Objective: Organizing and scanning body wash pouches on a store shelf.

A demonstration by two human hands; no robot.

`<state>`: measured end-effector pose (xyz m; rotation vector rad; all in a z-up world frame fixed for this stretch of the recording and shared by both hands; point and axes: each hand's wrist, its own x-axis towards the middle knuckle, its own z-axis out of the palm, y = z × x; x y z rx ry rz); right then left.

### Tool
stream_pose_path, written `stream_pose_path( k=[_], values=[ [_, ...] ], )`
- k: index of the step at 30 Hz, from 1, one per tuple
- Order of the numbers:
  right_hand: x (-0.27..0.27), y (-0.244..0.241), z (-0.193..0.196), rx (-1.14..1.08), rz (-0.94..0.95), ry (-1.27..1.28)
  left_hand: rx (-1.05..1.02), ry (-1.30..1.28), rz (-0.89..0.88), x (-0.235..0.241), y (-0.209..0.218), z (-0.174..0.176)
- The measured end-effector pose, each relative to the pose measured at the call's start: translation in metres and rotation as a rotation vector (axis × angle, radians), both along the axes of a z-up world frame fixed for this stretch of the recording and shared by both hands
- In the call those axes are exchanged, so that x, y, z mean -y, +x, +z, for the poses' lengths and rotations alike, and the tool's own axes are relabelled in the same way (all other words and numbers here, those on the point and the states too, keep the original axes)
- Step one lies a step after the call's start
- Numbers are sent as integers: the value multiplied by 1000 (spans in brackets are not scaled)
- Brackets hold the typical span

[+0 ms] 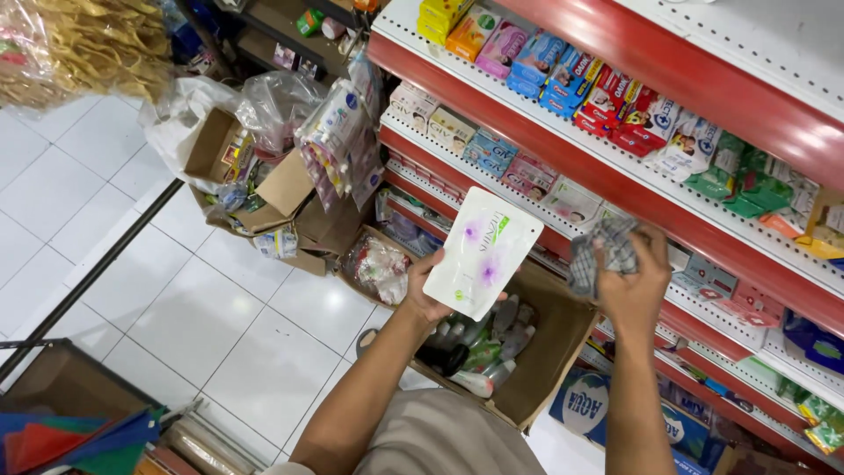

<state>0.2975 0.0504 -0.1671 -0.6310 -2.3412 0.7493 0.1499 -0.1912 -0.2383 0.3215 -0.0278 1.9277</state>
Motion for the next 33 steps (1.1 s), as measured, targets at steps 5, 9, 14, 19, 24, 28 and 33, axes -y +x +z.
stream_pose_path(
  k=[5, 9, 14, 19, 24, 28, 33],
  values=[
    [47, -62, 43, -70, 160, -1, 121, -63, -108, -11, -5, -21],
    [97, -82, -2, 30, 430, 198, 96, -255, -26, -25, -20, -72],
    [116, -57, -5, -2, 713, 168, 56, -207, 80, -9, -24, -65],
    [90, -84, -24, -1, 890, 287, 137, 19, -61, -7, -17, -33],
    [91, -136, -3, -10, 845, 282, -220, -417, 201, -2, -39, -29],
    [87, -173, -27, -29, 726, 296, -251, -293, 129, 18, -40, -32],
    [82, -182, -20, -37, 236, -395, -300, -321, 197, 42, -28, 3]
  ],
)
